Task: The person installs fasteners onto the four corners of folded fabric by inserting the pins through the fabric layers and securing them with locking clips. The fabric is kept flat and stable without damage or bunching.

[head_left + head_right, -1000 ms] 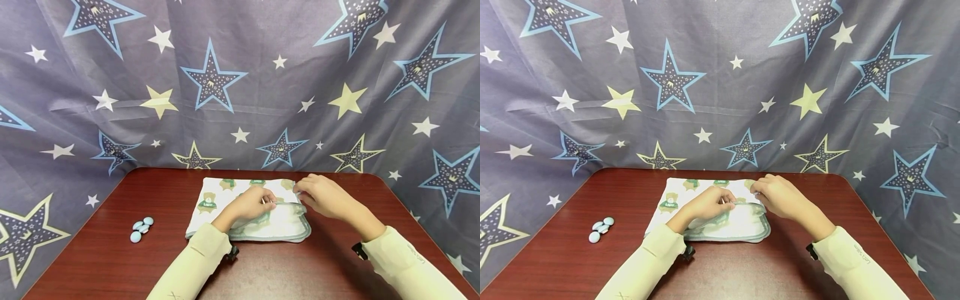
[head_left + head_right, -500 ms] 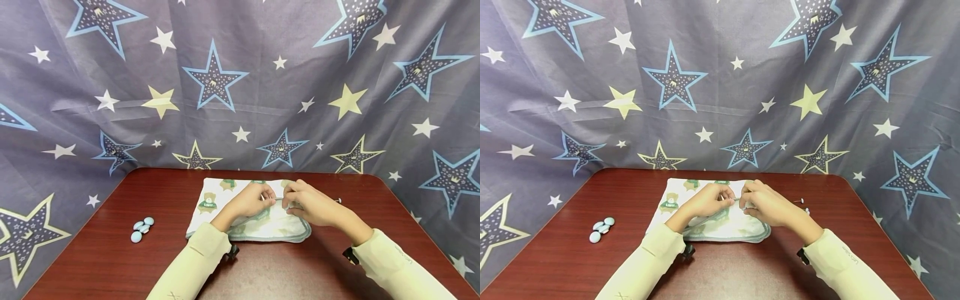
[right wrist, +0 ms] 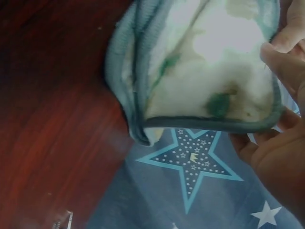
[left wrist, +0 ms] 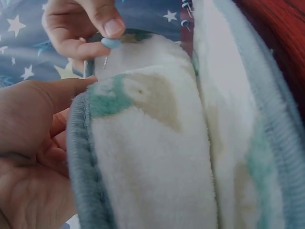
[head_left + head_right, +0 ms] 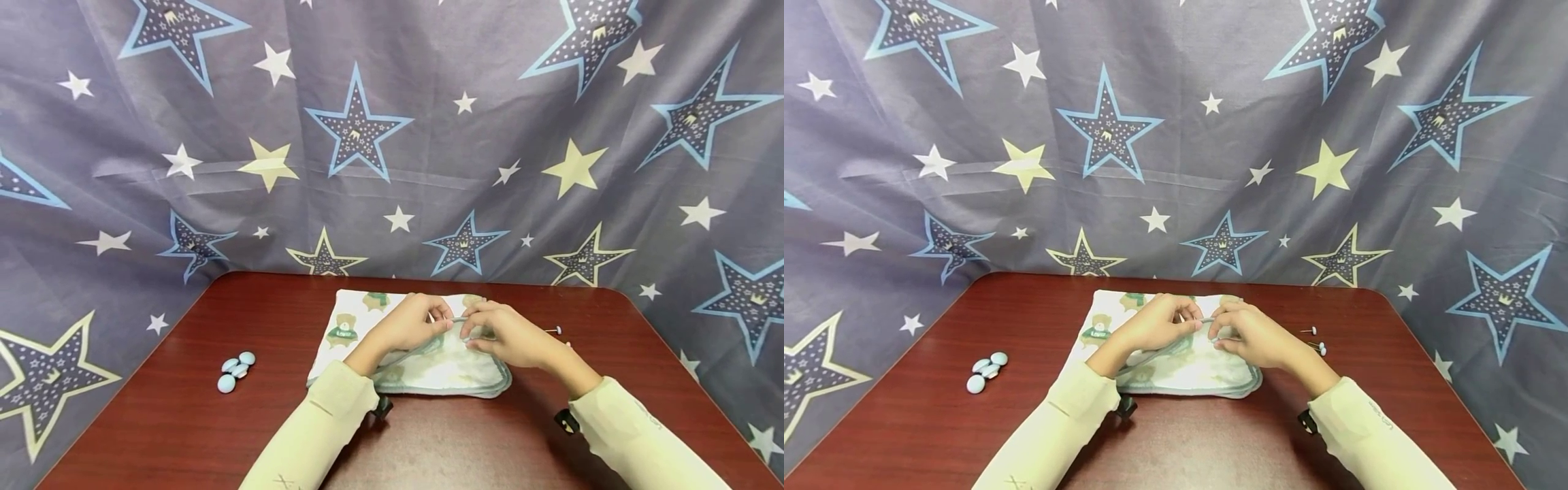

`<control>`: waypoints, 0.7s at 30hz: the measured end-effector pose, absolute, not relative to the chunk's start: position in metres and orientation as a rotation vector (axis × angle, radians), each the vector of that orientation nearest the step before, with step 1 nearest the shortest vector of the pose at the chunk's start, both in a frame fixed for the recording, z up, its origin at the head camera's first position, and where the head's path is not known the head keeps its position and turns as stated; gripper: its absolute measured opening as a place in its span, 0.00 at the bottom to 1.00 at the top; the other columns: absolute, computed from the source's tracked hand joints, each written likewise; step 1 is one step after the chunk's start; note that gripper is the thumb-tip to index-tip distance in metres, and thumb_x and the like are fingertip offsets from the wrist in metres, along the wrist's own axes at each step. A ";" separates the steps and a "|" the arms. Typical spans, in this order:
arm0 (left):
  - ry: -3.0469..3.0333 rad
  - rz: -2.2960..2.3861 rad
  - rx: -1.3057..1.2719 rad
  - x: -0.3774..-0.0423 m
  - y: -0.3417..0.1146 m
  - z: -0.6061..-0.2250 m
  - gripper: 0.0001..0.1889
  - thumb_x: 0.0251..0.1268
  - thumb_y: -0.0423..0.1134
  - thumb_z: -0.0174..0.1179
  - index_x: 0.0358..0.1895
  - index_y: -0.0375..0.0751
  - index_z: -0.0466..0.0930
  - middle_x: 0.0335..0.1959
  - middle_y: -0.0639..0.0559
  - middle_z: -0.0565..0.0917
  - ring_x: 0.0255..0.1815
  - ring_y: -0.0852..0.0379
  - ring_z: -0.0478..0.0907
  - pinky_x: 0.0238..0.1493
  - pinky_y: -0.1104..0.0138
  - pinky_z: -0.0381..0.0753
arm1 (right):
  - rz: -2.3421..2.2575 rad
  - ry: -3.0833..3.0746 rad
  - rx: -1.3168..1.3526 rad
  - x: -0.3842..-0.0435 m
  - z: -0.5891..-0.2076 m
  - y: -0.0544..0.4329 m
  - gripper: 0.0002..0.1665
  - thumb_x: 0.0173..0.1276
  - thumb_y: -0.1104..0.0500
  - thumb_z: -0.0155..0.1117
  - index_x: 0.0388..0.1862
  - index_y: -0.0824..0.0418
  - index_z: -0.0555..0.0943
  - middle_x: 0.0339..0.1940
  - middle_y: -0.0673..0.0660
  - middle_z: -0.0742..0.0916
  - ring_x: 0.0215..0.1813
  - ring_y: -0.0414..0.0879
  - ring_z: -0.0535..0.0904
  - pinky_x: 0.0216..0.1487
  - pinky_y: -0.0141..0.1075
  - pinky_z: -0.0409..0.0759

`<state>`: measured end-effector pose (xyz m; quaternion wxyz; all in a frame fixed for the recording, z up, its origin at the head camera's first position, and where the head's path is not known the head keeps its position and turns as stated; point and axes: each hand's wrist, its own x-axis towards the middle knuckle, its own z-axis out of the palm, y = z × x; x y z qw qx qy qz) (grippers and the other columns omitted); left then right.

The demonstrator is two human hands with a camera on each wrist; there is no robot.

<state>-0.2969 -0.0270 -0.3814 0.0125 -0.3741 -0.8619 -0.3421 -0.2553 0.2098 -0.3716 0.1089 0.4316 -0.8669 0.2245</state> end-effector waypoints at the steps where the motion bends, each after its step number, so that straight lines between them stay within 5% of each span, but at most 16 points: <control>1: -2.684 -1.074 -1.167 -0.297 -0.027 -0.380 0.03 0.70 0.39 0.65 0.40 0.46 0.86 0.30 0.61 0.83 0.30 0.64 0.77 0.37 0.69 0.76 | 0.695 -2.531 1.274 -0.256 -0.373 0.211 0.10 0.62 0.66 0.76 0.39 0.55 0.87 0.46 0.50 0.86 0.54 0.49 0.82 0.55 0.47 0.78; 6: -2.684 -1.098 -1.174 -0.296 -0.028 -0.377 0.02 0.70 0.39 0.65 0.41 0.46 0.85 0.30 0.60 0.83 0.29 0.64 0.77 0.35 0.69 0.77 | 0.858 -2.454 1.272 -0.260 -0.380 0.214 0.11 0.61 0.68 0.76 0.39 0.55 0.88 0.37 0.46 0.87 0.40 0.43 0.82 0.41 0.40 0.81; 21: -2.680 -1.095 -1.220 -0.295 -0.029 -0.373 0.03 0.70 0.39 0.66 0.41 0.46 0.84 0.31 0.59 0.83 0.30 0.64 0.78 0.35 0.70 0.77 | 1.035 -2.455 1.083 -0.263 -0.386 0.213 0.10 0.63 0.62 0.77 0.42 0.52 0.89 0.38 0.43 0.89 0.40 0.38 0.82 0.41 0.34 0.79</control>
